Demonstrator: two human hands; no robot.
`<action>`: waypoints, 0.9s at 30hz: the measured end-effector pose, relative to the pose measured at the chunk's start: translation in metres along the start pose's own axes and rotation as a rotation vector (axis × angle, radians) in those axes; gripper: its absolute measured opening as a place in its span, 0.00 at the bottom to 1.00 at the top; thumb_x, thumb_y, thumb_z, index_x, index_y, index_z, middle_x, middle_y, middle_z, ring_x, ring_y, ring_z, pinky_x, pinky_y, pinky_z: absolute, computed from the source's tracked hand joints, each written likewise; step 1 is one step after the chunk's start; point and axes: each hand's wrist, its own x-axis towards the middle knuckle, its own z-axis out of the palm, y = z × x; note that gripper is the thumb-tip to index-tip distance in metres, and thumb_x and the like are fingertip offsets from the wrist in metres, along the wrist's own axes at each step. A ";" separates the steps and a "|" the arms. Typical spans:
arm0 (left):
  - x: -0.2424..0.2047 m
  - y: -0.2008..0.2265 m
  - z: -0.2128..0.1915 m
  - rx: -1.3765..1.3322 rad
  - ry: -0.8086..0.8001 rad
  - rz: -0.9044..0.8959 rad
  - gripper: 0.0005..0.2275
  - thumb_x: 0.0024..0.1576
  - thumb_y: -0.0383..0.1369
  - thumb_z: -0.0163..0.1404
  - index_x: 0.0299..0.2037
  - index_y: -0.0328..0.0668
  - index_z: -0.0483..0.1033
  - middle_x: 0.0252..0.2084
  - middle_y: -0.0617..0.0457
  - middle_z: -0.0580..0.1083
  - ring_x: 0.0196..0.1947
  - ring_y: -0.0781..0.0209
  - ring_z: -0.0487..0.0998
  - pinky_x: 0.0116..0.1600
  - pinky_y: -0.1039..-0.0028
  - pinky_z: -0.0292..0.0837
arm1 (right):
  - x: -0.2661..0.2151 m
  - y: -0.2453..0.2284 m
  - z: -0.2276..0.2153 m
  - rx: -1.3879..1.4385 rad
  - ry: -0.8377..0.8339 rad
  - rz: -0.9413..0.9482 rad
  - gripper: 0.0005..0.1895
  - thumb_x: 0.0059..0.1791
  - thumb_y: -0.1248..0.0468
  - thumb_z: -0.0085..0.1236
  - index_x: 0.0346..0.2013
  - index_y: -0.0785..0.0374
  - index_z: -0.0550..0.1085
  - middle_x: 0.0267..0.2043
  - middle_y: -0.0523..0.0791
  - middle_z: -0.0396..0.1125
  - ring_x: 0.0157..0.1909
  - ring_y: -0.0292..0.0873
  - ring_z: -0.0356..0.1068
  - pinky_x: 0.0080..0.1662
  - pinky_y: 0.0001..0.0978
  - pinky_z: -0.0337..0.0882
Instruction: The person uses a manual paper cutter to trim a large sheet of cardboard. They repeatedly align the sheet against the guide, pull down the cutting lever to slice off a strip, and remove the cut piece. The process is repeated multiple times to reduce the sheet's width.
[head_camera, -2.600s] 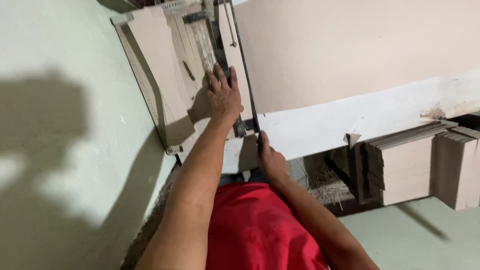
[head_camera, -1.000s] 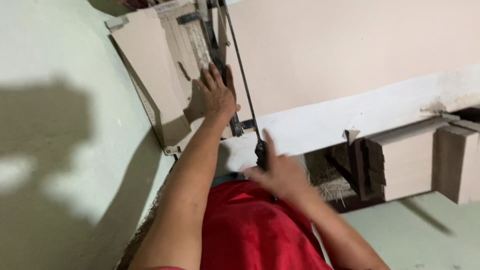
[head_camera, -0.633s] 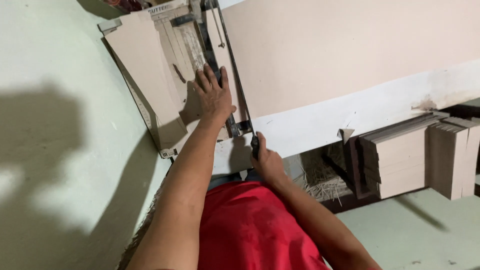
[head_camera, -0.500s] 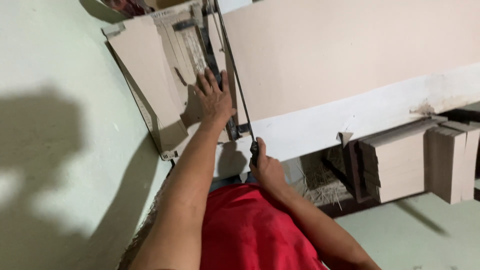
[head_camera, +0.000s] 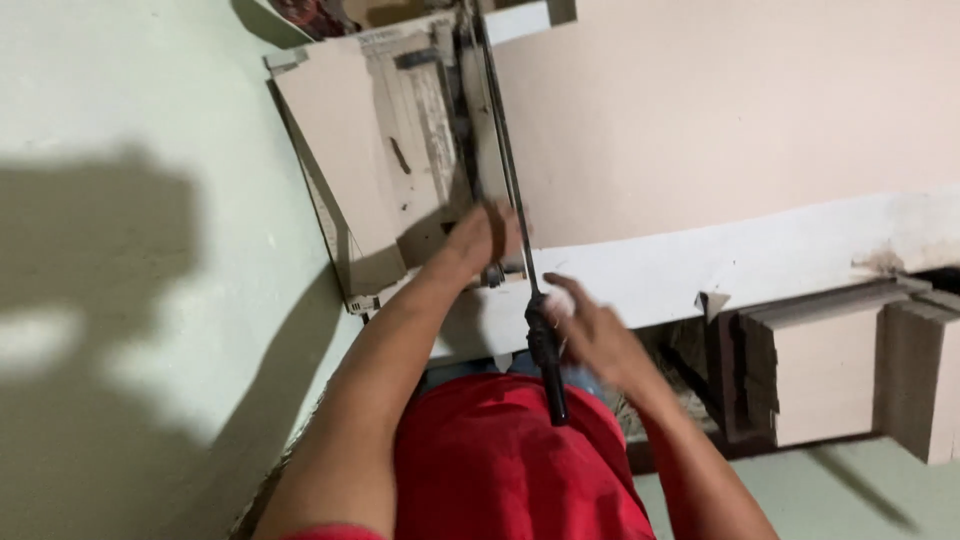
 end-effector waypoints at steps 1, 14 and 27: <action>-0.010 -0.008 -0.011 -0.083 0.066 -0.159 0.07 0.58 0.32 0.53 0.43 0.41 0.73 0.46 0.52 0.74 0.51 0.49 0.75 0.50 0.53 0.70 | 0.022 0.014 -0.003 0.065 0.125 -0.067 0.24 0.55 0.40 0.32 0.59 0.47 0.62 0.30 0.52 0.78 0.37 0.58 0.80 0.46 0.51 0.73; -0.177 0.136 0.121 -3.100 0.330 -0.051 0.07 0.54 0.30 0.53 0.38 0.59 0.80 0.39 0.54 0.77 0.33 0.52 0.78 0.37 0.61 0.67 | 0.239 0.117 0.062 0.136 0.154 -0.471 0.30 0.47 0.59 0.52 0.62 0.68 0.64 0.53 0.64 0.57 0.57 0.71 0.64 0.51 0.64 0.72; -0.172 0.164 0.219 -3.489 -1.527 -0.321 0.43 0.58 0.46 0.57 0.77 0.41 0.43 0.74 0.27 0.42 0.71 0.25 0.49 0.71 0.38 0.46 | 0.158 0.189 -0.003 1.183 0.742 0.119 0.54 0.56 0.43 0.62 0.75 0.57 0.33 0.76 0.69 0.40 0.68 0.73 0.59 0.64 0.74 0.60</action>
